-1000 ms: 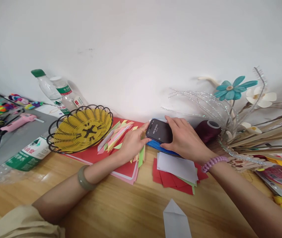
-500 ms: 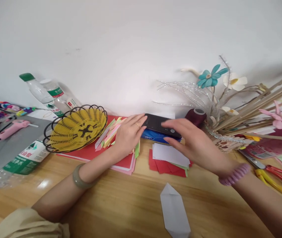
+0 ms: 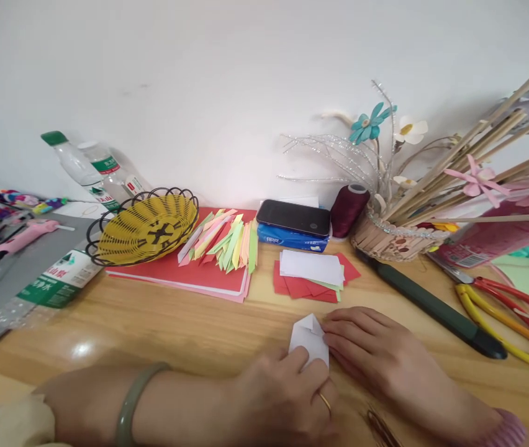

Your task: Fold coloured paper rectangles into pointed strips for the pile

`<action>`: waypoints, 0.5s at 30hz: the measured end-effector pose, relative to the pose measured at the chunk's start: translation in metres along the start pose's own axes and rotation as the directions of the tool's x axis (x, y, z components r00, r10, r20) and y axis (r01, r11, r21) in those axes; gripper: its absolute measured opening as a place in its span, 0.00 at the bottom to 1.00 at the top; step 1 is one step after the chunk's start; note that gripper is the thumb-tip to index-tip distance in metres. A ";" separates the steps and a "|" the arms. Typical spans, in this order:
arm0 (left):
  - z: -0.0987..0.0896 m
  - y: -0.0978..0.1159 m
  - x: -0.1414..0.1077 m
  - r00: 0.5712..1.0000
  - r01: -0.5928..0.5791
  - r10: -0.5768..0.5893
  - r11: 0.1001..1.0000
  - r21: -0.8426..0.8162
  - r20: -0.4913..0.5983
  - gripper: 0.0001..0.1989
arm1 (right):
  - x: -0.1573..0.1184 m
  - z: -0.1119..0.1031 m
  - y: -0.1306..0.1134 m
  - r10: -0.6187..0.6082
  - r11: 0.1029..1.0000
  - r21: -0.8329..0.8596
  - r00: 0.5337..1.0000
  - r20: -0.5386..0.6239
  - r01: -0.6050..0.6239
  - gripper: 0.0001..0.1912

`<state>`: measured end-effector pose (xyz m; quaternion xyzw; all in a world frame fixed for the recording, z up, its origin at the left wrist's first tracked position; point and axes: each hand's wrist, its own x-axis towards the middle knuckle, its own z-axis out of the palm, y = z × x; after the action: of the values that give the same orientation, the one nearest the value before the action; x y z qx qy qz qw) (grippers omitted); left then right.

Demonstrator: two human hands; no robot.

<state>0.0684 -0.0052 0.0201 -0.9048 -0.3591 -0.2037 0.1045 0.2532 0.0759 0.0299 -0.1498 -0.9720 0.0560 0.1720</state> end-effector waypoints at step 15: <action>0.002 -0.033 -0.022 0.990 0.142 -0.142 0.989 -0.044 0.011 0.07 | -0.024 0.015 -0.008 0.211 0.977 0.055 0.971 -0.109 -0.207 0.12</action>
<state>0.0317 0.0064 0.0098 -0.8799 -0.4182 -0.2150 0.0682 0.2675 0.0601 0.0095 -0.2505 -0.9380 0.0860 0.2235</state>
